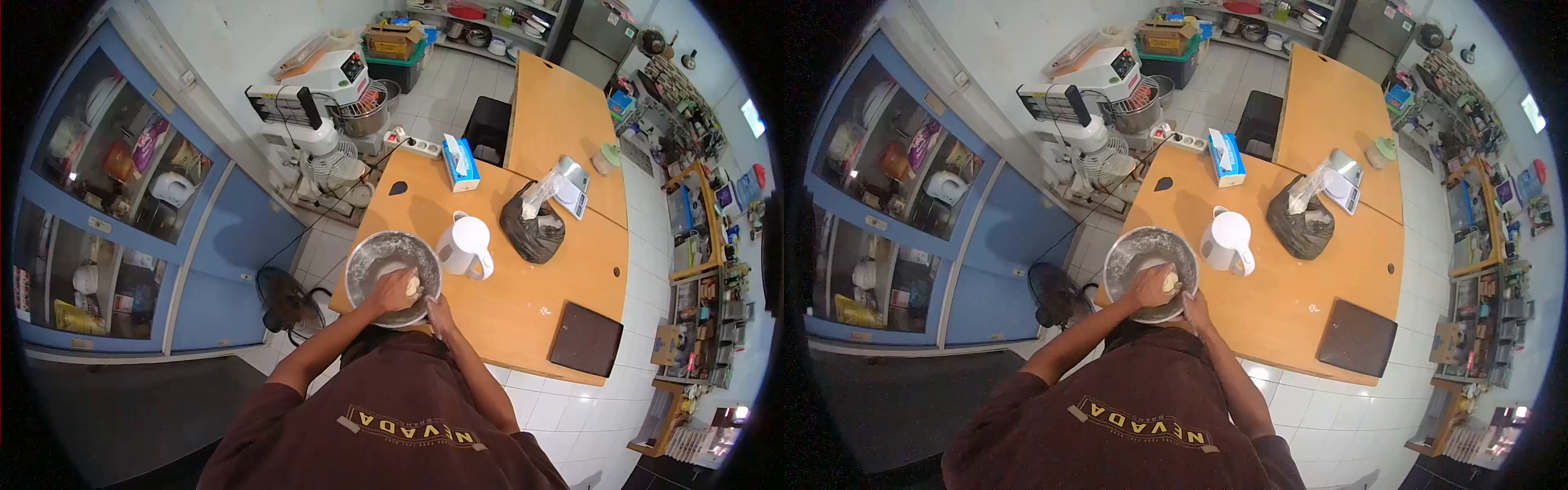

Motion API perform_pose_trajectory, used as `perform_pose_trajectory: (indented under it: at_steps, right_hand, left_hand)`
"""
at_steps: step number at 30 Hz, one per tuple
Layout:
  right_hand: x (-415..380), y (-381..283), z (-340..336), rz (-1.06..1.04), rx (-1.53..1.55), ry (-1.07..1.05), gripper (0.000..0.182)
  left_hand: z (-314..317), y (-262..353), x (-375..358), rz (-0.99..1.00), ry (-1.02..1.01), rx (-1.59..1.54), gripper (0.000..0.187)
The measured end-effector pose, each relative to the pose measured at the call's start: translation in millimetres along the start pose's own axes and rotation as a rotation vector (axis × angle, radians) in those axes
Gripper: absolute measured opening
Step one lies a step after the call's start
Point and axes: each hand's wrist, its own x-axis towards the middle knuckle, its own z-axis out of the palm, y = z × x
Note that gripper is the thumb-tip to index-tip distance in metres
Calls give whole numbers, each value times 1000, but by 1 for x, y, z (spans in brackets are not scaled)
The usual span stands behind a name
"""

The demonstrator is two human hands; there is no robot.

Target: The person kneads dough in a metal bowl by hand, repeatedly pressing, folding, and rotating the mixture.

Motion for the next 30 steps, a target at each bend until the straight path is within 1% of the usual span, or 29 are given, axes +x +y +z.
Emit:
perform_pose_trajectory:
  at_steps: [3,6,9,12,13,14,15,16,19,20,23,24,25,27,30]
  right_hand:
    - [-4,1,0,8,-13,20,38]
    - [-6,0,0,53,-9,25,36]
    - [-4,-4,-2,57,-27,12,35]
    - [1,-3,-7,55,-96,16,35]
    - [3,-4,-4,53,-125,22,35]
    - [3,-5,-2,56,-45,37,36]
    - [-9,-24,5,62,33,54,36]
    - [-16,-34,9,69,109,72,36]
    - [-6,-23,1,26,165,46,38]
    - [-3,-18,-2,47,139,34,39]
    - [0,-14,-4,65,67,17,41]
    - [-3,-11,-2,46,43,19,41]
    - [-5,-10,-3,27,20,22,42]
    - [-1,-8,-5,76,12,0,42]
    - [-1,-4,-10,86,48,-31,42]
  left_hand:
    - [-2,12,9,-209,59,31,54]
    - [-12,20,24,-341,-14,37,51]
    - [3,7,32,-422,96,81,48]
    - [10,-7,33,-561,291,-109,49]
    - [11,-12,33,-565,384,-212,45]
    - [13,-16,32,-566,475,-316,42]
    - [15,-18,29,-567,564,-423,39]
    - [5,-6,23,-479,620,-419,38]
    - [-33,12,11,-114,456,-175,39]
    - [-40,11,7,-79,300,-153,42]
    - [-46,8,-2,5,114,-8,46]
    - [-50,13,-3,-10,78,57,56]
    - [-47,13,-2,-6,102,57,57]
    - [-40,15,-1,1,150,55,59]
    - [-42,14,3,-248,-163,38,61]
